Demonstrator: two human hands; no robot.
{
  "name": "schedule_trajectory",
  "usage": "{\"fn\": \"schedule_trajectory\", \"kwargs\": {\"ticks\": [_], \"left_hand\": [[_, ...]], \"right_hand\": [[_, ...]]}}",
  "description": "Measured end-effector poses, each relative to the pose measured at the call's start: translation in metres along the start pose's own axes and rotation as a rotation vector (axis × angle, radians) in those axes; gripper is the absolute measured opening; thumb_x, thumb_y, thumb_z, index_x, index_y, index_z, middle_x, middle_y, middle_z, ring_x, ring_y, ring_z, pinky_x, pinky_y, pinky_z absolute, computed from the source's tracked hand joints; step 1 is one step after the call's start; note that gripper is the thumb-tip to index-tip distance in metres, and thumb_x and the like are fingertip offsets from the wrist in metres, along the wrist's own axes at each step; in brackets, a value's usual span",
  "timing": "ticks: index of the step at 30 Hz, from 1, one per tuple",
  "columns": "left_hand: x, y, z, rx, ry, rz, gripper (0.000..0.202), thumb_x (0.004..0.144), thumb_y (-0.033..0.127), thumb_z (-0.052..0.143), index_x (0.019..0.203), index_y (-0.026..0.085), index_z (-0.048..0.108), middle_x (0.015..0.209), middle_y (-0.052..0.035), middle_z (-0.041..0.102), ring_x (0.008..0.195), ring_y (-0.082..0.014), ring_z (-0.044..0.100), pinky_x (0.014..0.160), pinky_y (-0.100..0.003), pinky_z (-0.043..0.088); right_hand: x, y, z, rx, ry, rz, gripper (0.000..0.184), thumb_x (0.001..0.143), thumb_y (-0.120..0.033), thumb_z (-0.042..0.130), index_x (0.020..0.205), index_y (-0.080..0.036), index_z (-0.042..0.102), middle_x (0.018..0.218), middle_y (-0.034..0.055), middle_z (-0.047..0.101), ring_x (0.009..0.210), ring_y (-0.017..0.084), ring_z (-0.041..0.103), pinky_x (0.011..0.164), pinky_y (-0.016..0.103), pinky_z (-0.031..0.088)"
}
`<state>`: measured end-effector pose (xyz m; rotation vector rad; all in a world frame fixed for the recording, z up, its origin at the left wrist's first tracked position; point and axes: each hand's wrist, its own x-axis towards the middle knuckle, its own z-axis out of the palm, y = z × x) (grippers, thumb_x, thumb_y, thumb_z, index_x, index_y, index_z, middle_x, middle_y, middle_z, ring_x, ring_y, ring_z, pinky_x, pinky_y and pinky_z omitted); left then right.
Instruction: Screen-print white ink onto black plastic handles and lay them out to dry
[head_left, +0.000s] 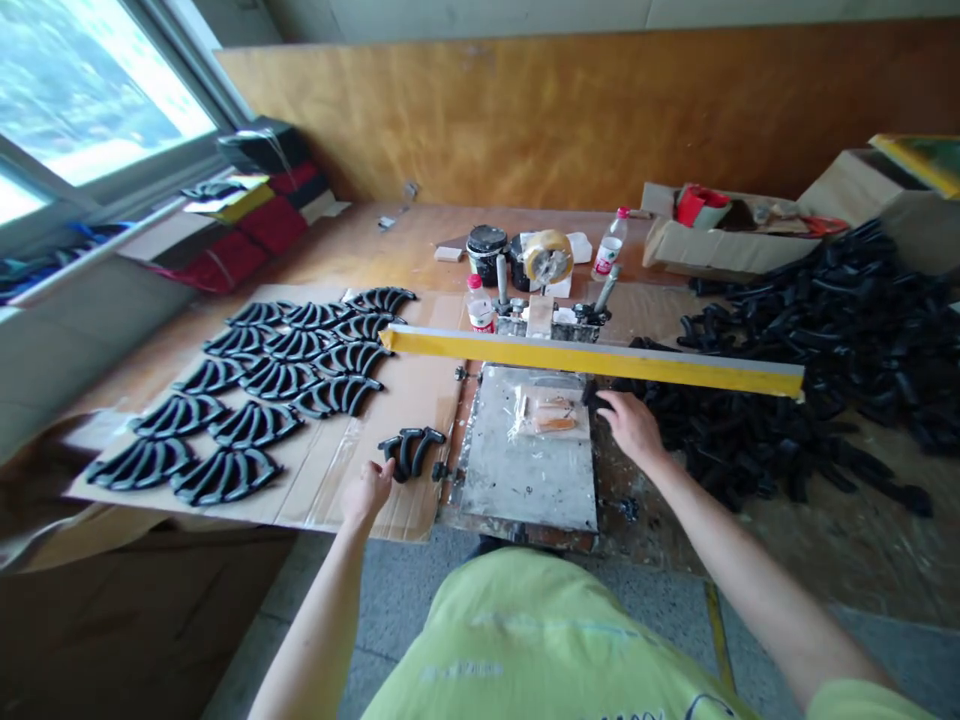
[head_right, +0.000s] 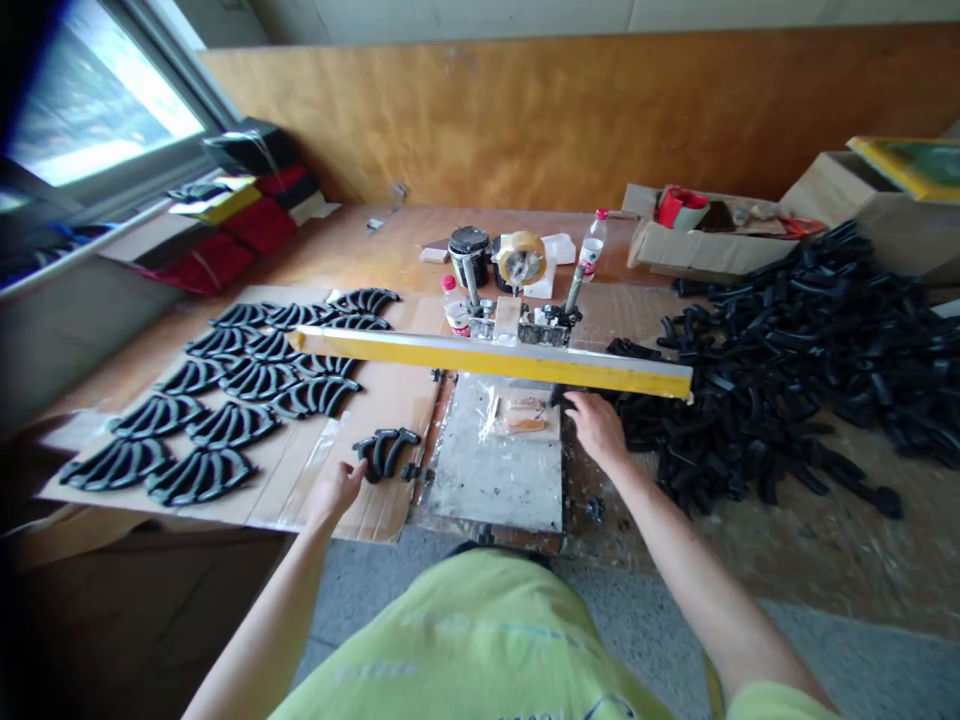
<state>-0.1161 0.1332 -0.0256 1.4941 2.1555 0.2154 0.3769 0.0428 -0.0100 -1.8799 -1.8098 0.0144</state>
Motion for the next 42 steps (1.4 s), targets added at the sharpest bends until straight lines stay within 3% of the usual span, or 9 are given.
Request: {"fn": "schedule_trajectory", "kwargs": {"ticks": [5, 9, 12, 18, 23, 29, 32, 38, 42], "left_hand": [[-0.012, 0.087, -0.034, -0.398, 0.004, 0.203, 0.042, 0.083, 0.057, 0.049, 0.099, 0.020, 0.057, 0.062, 0.0000, 0.059, 0.053, -0.0163, 0.055, 0.055, -0.026, 0.043], [-0.044, 0.190, -0.068, -1.008, -0.169, 0.556, 0.053, 0.084, 0.061, 0.047, 0.111, 0.017, 0.058, 0.062, 0.0022, 0.055, 0.048, -0.0095, 0.049, 0.050, -0.020, 0.042], [-0.070, 0.228, -0.082, -1.143, -0.330, 0.641, 0.053, 0.087, 0.059, 0.042, 0.110, 0.015, 0.061, 0.059, 0.0014, 0.055, 0.049, -0.0096, 0.049, 0.050, -0.020, 0.042], [-0.094, 0.173, -0.054, -1.023, -0.429, 0.461, 0.058, 0.085, 0.064, 0.045, 0.110, 0.017, 0.065, 0.080, -0.0033, 0.066, 0.060, -0.0118, 0.057, 0.051, -0.021, 0.044], [-0.089, 0.119, 0.009, -0.904, -0.516, 0.284, 0.071, 0.077, 0.055, 0.064, 0.138, 0.021, 0.048, 0.078, -0.0007, 0.065, 0.062, -0.0136, 0.059, 0.054, -0.022, 0.045], [-0.072, 0.107, 0.046, -0.841, -0.495, 0.267, 0.072, 0.076, 0.053, 0.065, 0.138, 0.021, 0.048, 0.077, 0.0000, 0.066, 0.066, -0.0149, 0.061, 0.058, -0.023, 0.046], [-0.068, 0.104, 0.048, -0.840, -0.520, 0.263, 0.069, 0.077, 0.054, 0.064, 0.135, 0.019, 0.050, 0.078, -0.0006, 0.066, 0.068, -0.0153, 0.062, 0.061, -0.024, 0.047], [-0.071, 0.103, 0.046, -0.836, -0.458, 0.272, 0.059, 0.076, 0.050, 0.066, 0.126, 0.018, 0.059, 0.074, -0.0007, 0.066, 0.074, -0.0175, 0.063, 0.068, -0.026, 0.049], [-0.074, 0.106, 0.044, -0.867, -0.418, 0.255, 0.057, 0.073, 0.048, 0.069, 0.121, 0.018, 0.062, 0.075, -0.0015, 0.068, 0.074, -0.0183, 0.064, 0.067, -0.027, 0.050]], "right_hand": [[0.026, -0.072, 0.039, 0.097, -0.155, -0.249, 0.025, 0.091, -0.016, 0.049, 0.108, -0.022, 0.067, 0.105, 0.0073, 0.067, 0.101, 0.023, 0.056, 0.089, 0.039, 0.045], [0.029, -0.089, 0.044, -0.043, -0.152, -0.255, 0.022, 0.090, -0.021, 0.054, 0.107, -0.020, 0.069, 0.103, 0.0091, 0.068, 0.107, 0.025, 0.055, 0.091, 0.039, 0.046], [0.025, -0.083, 0.027, -0.210, -0.137, -0.325, 0.028, 0.088, -0.022, 0.060, 0.115, -0.017, 0.066, 0.106, 0.0095, 0.070, 0.107, 0.023, 0.060, 0.093, 0.037, 0.050], [0.045, -0.027, -0.032, -0.597, -0.010, -0.157, 0.037, 0.093, -0.014, 0.033, 0.095, -0.002, 0.067, 0.087, 0.0073, 0.073, 0.077, 0.015, 0.069, 0.072, 0.031, 0.059], [0.104, -0.055, -0.029, -0.222, 0.242, -0.132, 0.047, 0.080, -0.019, 0.065, 0.126, -0.013, 0.058, 0.130, 0.0151, 0.056, 0.114, 0.027, 0.057, 0.098, 0.040, 0.049], [0.135, -0.112, 0.009, -0.204, -0.131, -0.175, 0.024, 0.080, -0.020, 0.065, 0.103, -0.014, 0.063, 0.101, 0.0128, 0.064, 0.101, 0.027, 0.055, 0.086, 0.037, 0.045], [0.110, -0.110, 0.011, -0.170, -0.246, -0.204, 0.007, 0.084, -0.016, 0.058, 0.089, -0.016, 0.063, 0.089, 0.0096, 0.065, 0.089, 0.023, 0.055, 0.078, 0.032, 0.043], [0.068, -0.090, -0.016, -0.030, -0.367, -0.588, 0.016, 0.082, -0.006, 0.049, 0.082, -0.016, 0.062, 0.082, 0.0072, 0.062, 0.086, 0.021, 0.054, 0.076, 0.030, 0.040], [0.077, -0.090, -0.017, 0.022, -0.335, -0.514, 0.012, 0.082, -0.010, 0.054, 0.077, -0.018, 0.060, 0.080, 0.0051, 0.060, 0.082, 0.020, 0.054, 0.073, 0.029, 0.041]]}}
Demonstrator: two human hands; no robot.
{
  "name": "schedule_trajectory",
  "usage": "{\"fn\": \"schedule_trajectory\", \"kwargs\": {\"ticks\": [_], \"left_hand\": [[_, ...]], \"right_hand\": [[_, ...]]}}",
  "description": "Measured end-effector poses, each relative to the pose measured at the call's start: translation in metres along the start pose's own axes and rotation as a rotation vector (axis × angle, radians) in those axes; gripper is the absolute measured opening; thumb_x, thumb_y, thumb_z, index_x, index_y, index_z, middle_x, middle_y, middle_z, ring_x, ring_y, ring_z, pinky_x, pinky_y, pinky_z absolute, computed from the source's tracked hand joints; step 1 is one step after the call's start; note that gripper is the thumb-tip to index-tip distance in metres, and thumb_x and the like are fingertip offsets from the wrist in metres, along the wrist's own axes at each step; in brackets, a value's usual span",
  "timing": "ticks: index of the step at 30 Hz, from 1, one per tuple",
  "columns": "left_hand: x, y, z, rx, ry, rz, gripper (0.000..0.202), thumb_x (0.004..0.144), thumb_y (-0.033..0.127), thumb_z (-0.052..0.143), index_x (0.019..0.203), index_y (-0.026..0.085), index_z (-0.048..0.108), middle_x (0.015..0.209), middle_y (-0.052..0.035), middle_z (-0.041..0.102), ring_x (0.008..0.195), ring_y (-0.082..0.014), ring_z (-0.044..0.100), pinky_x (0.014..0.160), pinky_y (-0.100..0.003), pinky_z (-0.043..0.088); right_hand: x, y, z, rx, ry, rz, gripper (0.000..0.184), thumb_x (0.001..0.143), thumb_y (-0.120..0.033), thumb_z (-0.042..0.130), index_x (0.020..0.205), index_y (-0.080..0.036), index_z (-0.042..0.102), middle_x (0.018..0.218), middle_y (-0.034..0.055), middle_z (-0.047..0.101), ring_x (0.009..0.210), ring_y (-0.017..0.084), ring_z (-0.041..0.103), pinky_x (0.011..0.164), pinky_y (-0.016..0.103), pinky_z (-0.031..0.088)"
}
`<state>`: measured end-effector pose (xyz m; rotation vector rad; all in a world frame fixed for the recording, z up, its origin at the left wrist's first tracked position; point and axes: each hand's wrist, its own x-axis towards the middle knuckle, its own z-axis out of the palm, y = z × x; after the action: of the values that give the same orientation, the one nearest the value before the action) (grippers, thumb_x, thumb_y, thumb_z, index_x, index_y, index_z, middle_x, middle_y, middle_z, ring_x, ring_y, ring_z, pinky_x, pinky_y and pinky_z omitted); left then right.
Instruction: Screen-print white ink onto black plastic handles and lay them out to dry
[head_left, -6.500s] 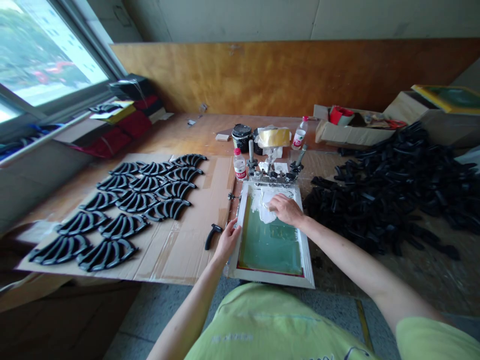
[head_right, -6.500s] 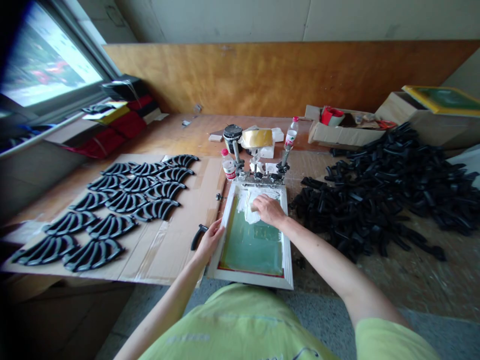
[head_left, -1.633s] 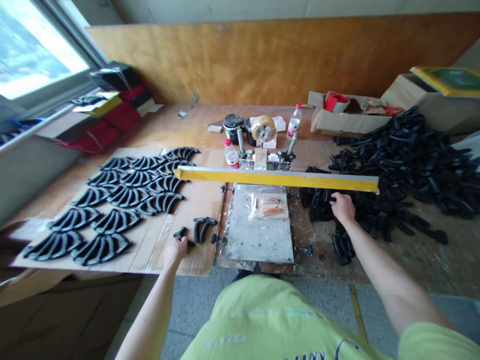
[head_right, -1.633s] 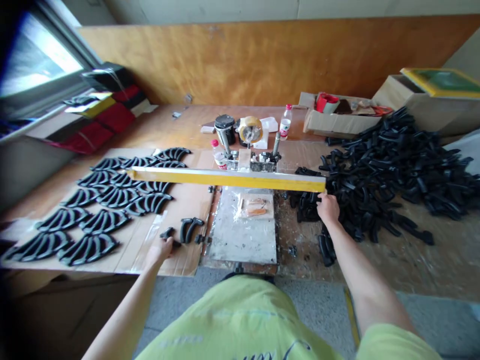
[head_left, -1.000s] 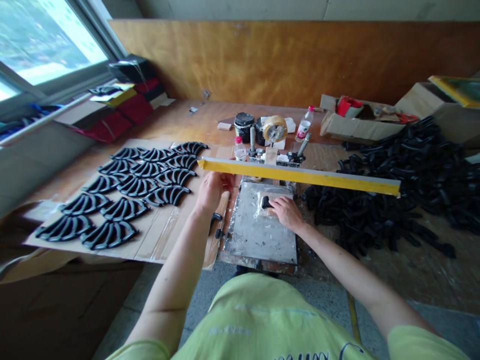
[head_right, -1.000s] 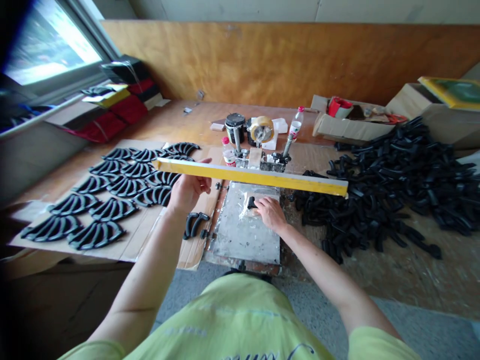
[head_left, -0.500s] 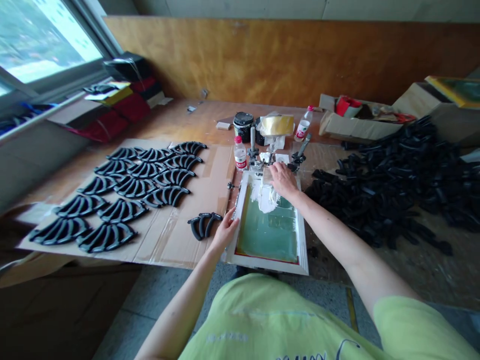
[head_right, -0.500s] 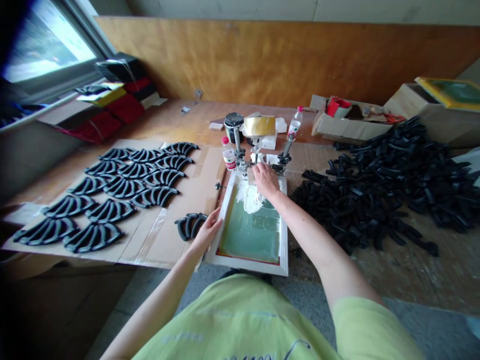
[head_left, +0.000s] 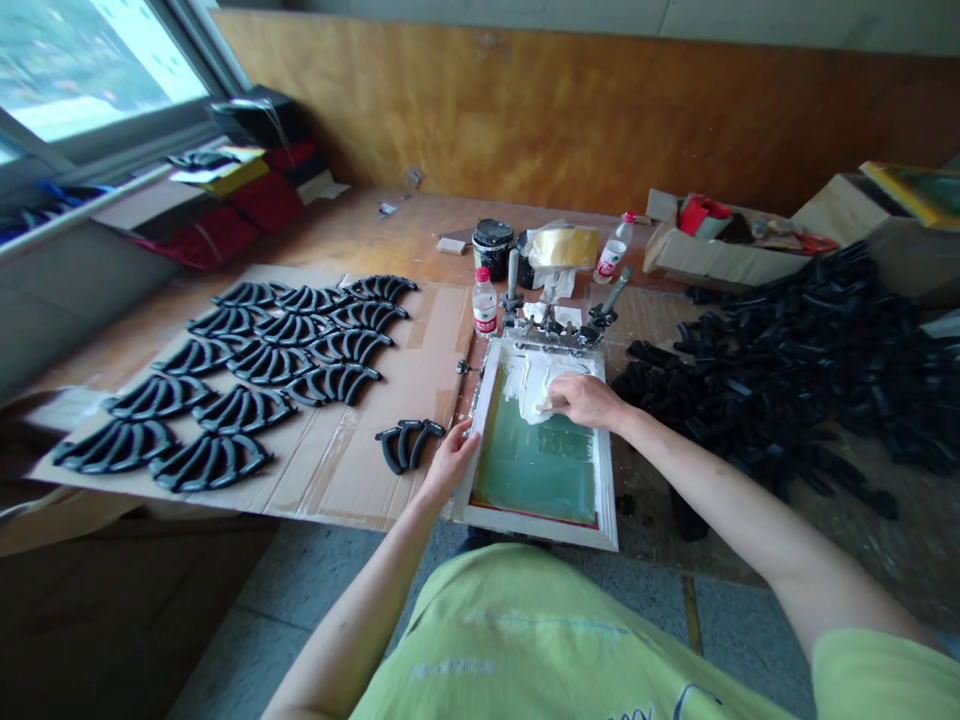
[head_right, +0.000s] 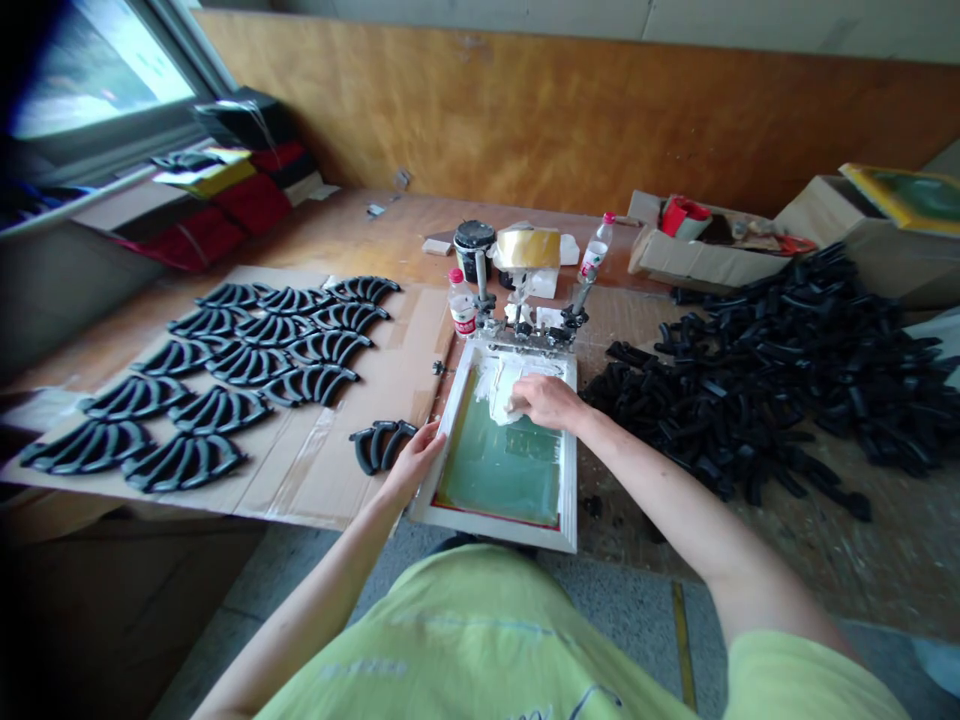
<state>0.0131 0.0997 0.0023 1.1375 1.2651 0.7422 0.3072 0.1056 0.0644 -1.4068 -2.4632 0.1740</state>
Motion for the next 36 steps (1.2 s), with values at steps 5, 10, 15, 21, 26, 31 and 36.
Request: {"fn": "schedule_trajectory", "kwargs": {"ticks": [5, 10, 15, 21, 26, 31, 36], "left_hand": [[-0.001, 0.000, 0.000, -0.021, -0.046, -0.025, 0.066, 0.075, 0.054, 0.066, 0.130, 0.019, 0.054, 0.077, -0.0014, 0.068, 0.067, -0.0168, 0.064, 0.060, -0.025, 0.049], [-0.009, 0.019, -0.001, -0.034, -0.097, -0.053, 0.070, 0.075, 0.055, 0.065, 0.134, 0.021, 0.050, 0.084, -0.0029, 0.070, 0.066, -0.0155, 0.064, 0.058, -0.024, 0.048], [-0.022, 0.072, -0.009, -0.059, -0.122, -0.012, 0.069, 0.077, 0.060, 0.061, 0.134, 0.022, 0.052, 0.089, -0.0033, 0.070, 0.070, -0.0147, 0.063, 0.059, -0.022, 0.047], [-0.008, 0.147, 0.007, -0.206, -0.044, 0.257, 0.055, 0.082, 0.062, 0.052, 0.113, 0.018, 0.064, 0.099, -0.0037, 0.068, 0.084, -0.0171, 0.065, 0.069, -0.025, 0.051], [0.018, 0.170, 0.030, -0.378, -0.011, 0.291, 0.050, 0.087, 0.056, 0.048, 0.116, 0.018, 0.058, 0.089, -0.0048, 0.067, 0.081, -0.0164, 0.066, 0.061, -0.024, 0.052], [0.001, 0.101, 0.060, -0.355, -0.180, -0.083, 0.055, 0.081, 0.059, 0.058, 0.115, 0.016, 0.056, 0.104, -0.0121, 0.069, 0.076, -0.0177, 0.067, 0.055, -0.025, 0.052], [-0.030, 0.029, 0.072, -0.389, -0.290, -0.390, 0.045, 0.083, 0.056, 0.056, 0.102, 0.016, 0.058, 0.100, -0.0123, 0.070, 0.080, -0.0197, 0.069, 0.064, -0.030, 0.056]], "right_hand": [[-0.011, -0.013, 0.022, -0.058, 0.151, 0.041, 0.022, 0.084, -0.005, 0.046, 0.089, -0.015, 0.065, 0.090, 0.0102, 0.062, 0.095, 0.024, 0.052, 0.081, 0.034, 0.044], [-0.003, -0.010, 0.008, 0.005, 0.130, 0.046, 0.019, 0.088, -0.019, 0.055, 0.104, -0.020, 0.066, 0.093, 0.0070, 0.066, 0.092, 0.022, 0.057, 0.081, 0.032, 0.045], [0.052, 0.028, -0.035, -0.040, 0.160, 0.400, 0.060, 0.082, -0.032, 0.068, 0.138, -0.032, 0.047, 0.102, 0.0042, 0.069, 0.088, 0.023, 0.063, 0.077, 0.032, 0.047], [0.007, 0.082, -0.059, 0.050, 0.399, 0.821, 0.031, 0.093, -0.028, 0.046, 0.119, -0.017, 0.061, 0.092, 0.0086, 0.071, 0.082, 0.020, 0.063, 0.076, 0.030, 0.045], [-0.046, 0.061, 0.005, 0.142, 0.274, 0.765, 0.022, 0.083, -0.027, 0.063, 0.102, -0.015, 0.065, 0.090, 0.0084, 0.071, 0.082, 0.020, 0.063, 0.077, 0.031, 0.047], [-0.042, -0.005, 0.053, 0.058, 0.192, 0.468, 0.017, 0.082, -0.024, 0.068, 0.098, -0.022, 0.067, 0.099, 0.0070, 0.066, 0.098, 0.022, 0.058, 0.088, 0.037, 0.045], [-0.036, -0.077, 0.056, 0.094, 0.225, 0.177, 0.017, 0.092, -0.023, 0.054, 0.103, -0.023, 0.067, 0.092, 0.0057, 0.065, 0.094, 0.020, 0.057, 0.085, 0.034, 0.046]]}}
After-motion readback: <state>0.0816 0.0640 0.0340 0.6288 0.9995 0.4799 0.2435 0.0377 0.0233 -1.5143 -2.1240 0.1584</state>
